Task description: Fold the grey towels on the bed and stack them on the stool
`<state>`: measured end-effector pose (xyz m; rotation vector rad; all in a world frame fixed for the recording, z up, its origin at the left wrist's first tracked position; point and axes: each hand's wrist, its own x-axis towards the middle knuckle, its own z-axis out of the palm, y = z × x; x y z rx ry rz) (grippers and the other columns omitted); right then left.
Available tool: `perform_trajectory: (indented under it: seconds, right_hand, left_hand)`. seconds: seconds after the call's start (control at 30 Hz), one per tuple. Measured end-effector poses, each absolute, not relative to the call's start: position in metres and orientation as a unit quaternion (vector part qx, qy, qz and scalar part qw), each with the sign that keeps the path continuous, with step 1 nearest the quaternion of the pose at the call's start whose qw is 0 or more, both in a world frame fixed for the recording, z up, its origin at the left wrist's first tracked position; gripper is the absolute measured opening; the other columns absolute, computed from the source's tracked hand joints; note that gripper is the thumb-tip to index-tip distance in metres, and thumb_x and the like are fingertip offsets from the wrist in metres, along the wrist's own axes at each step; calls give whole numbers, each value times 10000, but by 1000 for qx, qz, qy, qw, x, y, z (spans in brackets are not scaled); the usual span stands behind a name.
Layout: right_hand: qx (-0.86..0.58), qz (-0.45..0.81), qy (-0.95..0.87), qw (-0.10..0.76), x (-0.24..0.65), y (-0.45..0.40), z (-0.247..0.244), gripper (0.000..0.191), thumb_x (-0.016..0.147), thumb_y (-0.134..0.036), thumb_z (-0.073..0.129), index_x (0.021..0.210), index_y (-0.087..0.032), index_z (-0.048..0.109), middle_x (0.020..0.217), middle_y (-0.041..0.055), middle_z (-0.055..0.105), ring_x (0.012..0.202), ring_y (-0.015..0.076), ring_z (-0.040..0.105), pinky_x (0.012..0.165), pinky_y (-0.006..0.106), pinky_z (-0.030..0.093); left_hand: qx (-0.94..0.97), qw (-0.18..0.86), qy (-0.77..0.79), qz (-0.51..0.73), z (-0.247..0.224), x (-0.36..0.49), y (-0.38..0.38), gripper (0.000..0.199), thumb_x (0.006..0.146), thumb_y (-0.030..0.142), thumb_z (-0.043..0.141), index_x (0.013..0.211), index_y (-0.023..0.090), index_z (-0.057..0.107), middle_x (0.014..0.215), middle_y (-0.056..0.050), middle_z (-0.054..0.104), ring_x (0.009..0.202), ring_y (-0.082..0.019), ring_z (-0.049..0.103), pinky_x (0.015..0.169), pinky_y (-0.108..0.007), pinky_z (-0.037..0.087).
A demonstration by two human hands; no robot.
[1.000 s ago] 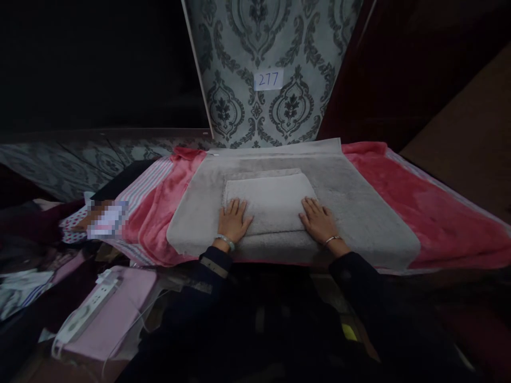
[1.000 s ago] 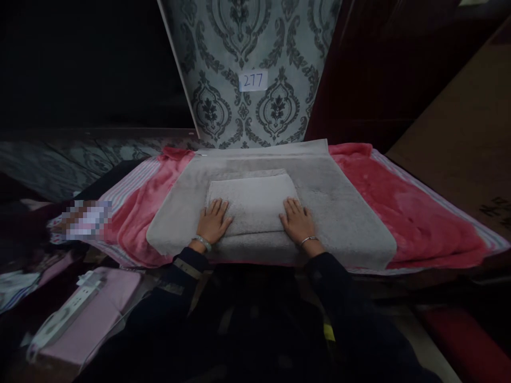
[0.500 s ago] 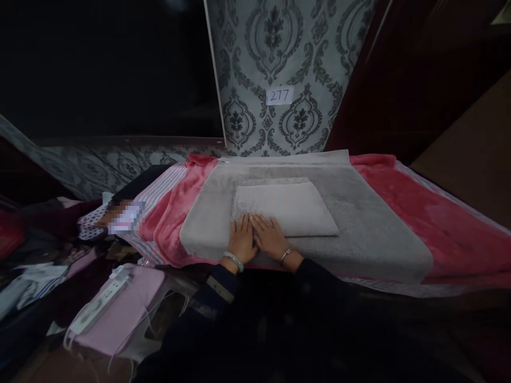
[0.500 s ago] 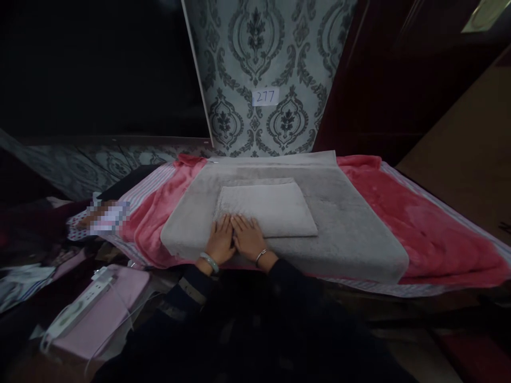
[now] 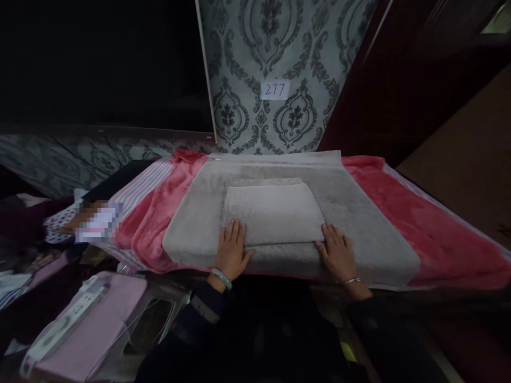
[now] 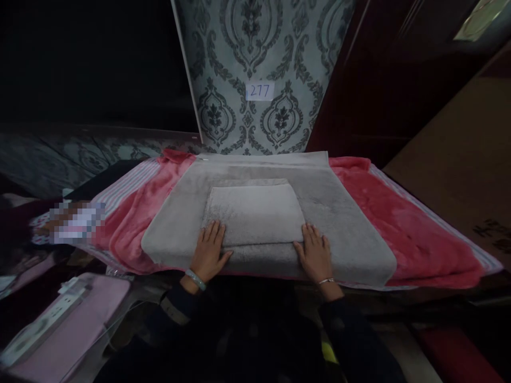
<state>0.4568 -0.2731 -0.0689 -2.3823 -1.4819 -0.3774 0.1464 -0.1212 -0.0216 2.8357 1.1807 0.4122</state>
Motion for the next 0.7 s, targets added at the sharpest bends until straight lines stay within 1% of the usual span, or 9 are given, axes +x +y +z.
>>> perform_trajectory:
  seconds: [0.1,0.17,0.2,0.27,0.33,0.4,0.5,0.6,0.7]
  right_hand:
    - [-841,-126,-496,178,482,-270,-57,588,993,-430,242,1405,-120,524,1485,187,491,1436,321,357,1084,555,385]
    - [-821,-130,-519,200,488,-249,-38,596,996,-418,240,1409,-89,517,1499,204,467,1436,308,359,1098,527,388]
    - [-803,-128,-546,204,486,-233,-26,597,996,-409,253,1429,-76,494,1509,206,454,1440,294,357,1117,504,376]
    - [-765,-109,-605,194,472,-193,-2,592,994,-391,291,1471,-76,447,1537,189,424,1451,268,343,1147,472,349]
    - [-746,-79,-640,167,450,-152,18,586,995,-387,316,1508,-117,406,1585,157,356,1472,263,304,1145,488,344]
    - [-746,-57,-650,134,428,-118,27,585,1001,-399,333,1532,-158,371,1616,140,296,1486,267,273,1139,516,334]
    - [-736,-38,-670,90,410,-89,18,577,1005,-418,353,1541,-203,360,1624,126,278,1494,265,256,1153,539,290]
    - [-726,-31,-682,81,416,-83,-1,596,1002,-459,352,1551,-226,344,1628,103,275,1504,255,229,1177,532,245]
    - [-762,-35,-641,87,438,-86,-13,627,998,-484,336,1559,-203,328,1627,113,274,1506,260,220,1183,530,234]
  left_hand:
    - [912,90,385,111,1,142,-103,672,893,448,565,1494,184,420,1579,-154,387,1468,-301,343,1158,-508,336]
    - [905,104,392,130,26,149,-83,582,932,436,510,1465,208,463,1529,-136,469,1427,-282,415,1138,-484,369]
    - [902,100,395,145,39,157,-71,555,948,422,484,1459,204,471,1520,-135,481,1424,-277,419,1144,-480,362]
    - [900,84,398,158,63,181,-49,548,963,400,456,1464,179,463,1541,-147,450,1451,-279,377,1167,-494,325]
    - [903,76,397,143,77,210,-30,568,965,388,444,1485,158,431,1577,-161,388,1479,-282,322,1181,-519,293]
    - [905,66,406,114,75,236,-17,589,962,384,438,1504,157,400,1607,-164,326,1501,-292,272,1185,-565,262]
    - [903,45,422,73,47,254,-9,601,962,388,415,1523,175,377,1626,-148,283,1515,-304,226,1188,-622,202]
    - [903,21,422,74,16,253,-6,600,968,405,377,1529,195,377,1621,-133,301,1514,-302,232,1199,-622,166]
    - [905,10,418,82,5,249,-2,610,968,439,364,1531,203,379,1623,-127,301,1511,-307,238,1199,-618,168]
